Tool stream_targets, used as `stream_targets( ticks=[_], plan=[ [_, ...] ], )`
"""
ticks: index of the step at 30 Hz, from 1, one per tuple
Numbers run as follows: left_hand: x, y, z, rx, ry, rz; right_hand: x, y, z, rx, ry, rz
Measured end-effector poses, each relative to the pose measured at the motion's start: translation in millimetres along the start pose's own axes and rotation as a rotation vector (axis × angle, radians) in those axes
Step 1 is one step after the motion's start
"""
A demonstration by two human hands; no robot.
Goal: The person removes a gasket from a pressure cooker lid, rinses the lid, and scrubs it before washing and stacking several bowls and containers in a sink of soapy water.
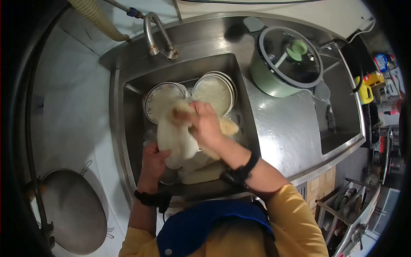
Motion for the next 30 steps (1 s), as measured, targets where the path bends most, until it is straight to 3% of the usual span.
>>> stream_targets(
  ticks=[1, 4, 6, 9, 12, 15, 16, 22, 23, 25, 27, 28, 29, 30],
  plan=[
    [-3, -5, 5, -0.097, -0.015, -0.024, 8, -5, 12, -0.023, -0.043, -0.06],
    [-7, -7, 18, -0.351, -0.042, -0.05, -6, -23, 98, 0.375, -0.499, -0.217],
    [-1, 4, 0, -0.502, -0.026, 0.0, -45, -30, 107, 0.569, -0.593, -0.096],
    [11, 4, -6, -0.64, -0.018, 0.105, -99, -40, 98, 0.299, -0.606, 0.059],
    [14, -4, 5, -0.492, -0.116, 0.127, -92, 20, 10, 0.072, -0.505, 0.243],
    [15, -21, 24, -0.338, -0.152, -0.028, -69, 55, -26, -0.196, -0.163, 0.344],
    [11, -31, 30, -0.254, -0.175, -0.01, -60, 57, -28, -0.271, -0.111, 0.283],
    [-7, -105, 75, 0.348, -0.335, -0.03, -105, 31, 35, -0.065, -0.687, -0.017],
    [-12, -122, 84, 0.566, -0.392, -0.155, -118, 25, 36, -0.056, -0.764, -0.113],
    [-16, -149, 96, 1.024, -0.479, -0.387, -142, 8, 47, -0.051, -0.725, -0.256],
    [-22, -198, 86, 1.056, -1.062, -0.595, -140, -4, 55, -0.014, -0.691, -0.364],
    [-25, -226, 83, 1.069, -1.009, -0.759, -136, -6, 56, 0.015, -0.7, -0.393],
    [-27, -247, 70, 1.002, -1.114, -0.727, -134, -6, 60, 0.038, -0.716, -0.42],
    [-25, -268, 55, 0.958, -1.192, -0.842, -135, -4, 65, 0.058, -0.74, -0.446]
  ],
)
Point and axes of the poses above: each hand's wrist, its own x-axis towards the middle knuckle, its own y-axis out of the back of the hand, z = x × y, the point moved 4 cm from there along x, towards the middle knuckle, and after that the axes turned 8 degrees about x, right-handed, at the moved point
